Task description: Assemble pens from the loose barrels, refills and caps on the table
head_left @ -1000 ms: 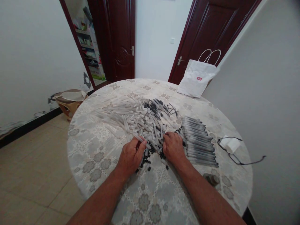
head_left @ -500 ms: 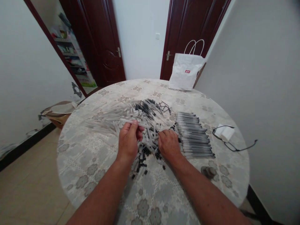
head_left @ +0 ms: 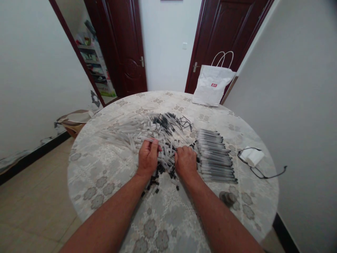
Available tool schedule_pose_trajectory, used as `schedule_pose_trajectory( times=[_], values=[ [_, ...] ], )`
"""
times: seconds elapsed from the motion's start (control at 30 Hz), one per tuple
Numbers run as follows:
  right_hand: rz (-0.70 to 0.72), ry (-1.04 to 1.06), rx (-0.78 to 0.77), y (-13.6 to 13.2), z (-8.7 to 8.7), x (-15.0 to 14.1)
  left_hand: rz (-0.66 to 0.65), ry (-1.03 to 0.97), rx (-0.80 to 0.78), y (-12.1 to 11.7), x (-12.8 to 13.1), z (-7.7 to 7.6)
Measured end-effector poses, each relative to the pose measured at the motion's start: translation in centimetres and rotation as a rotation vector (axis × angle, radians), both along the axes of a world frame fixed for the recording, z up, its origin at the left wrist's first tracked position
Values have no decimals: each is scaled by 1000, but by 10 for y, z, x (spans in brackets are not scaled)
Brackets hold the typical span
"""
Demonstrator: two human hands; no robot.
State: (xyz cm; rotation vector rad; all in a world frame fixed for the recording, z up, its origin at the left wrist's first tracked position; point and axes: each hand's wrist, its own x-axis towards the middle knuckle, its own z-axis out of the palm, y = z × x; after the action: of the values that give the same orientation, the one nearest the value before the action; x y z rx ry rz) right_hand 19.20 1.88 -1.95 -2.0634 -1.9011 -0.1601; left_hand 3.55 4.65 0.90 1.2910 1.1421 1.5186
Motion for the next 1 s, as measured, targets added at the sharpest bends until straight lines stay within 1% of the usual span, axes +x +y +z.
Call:
schedule_pose_trajectory(
  times=[0.17,0.4,0.5,0.6,0.73,0.87,0.93,1.0],
  values=[
    [-35,32,3,1,2,0,17,42,31,1,-4,4],
    [-72,54,71,-1,7,10,139,32,61,9,-14,7],
    [-41,82,129,-1,10,13,149,26,70,11,-15,8],
    [23,141,227,-2,15,13,121,-13,55,10,-13,10],
    [128,288,364,-7,23,14,61,-57,23,8,-10,10],
    [210,514,490,-13,26,14,2,-123,-23,10,-9,9],
    [194,654,514,-14,24,14,-25,-198,-44,12,-10,10],
    [131,802,494,-14,20,13,-39,-298,-76,14,-10,12]
  ],
)
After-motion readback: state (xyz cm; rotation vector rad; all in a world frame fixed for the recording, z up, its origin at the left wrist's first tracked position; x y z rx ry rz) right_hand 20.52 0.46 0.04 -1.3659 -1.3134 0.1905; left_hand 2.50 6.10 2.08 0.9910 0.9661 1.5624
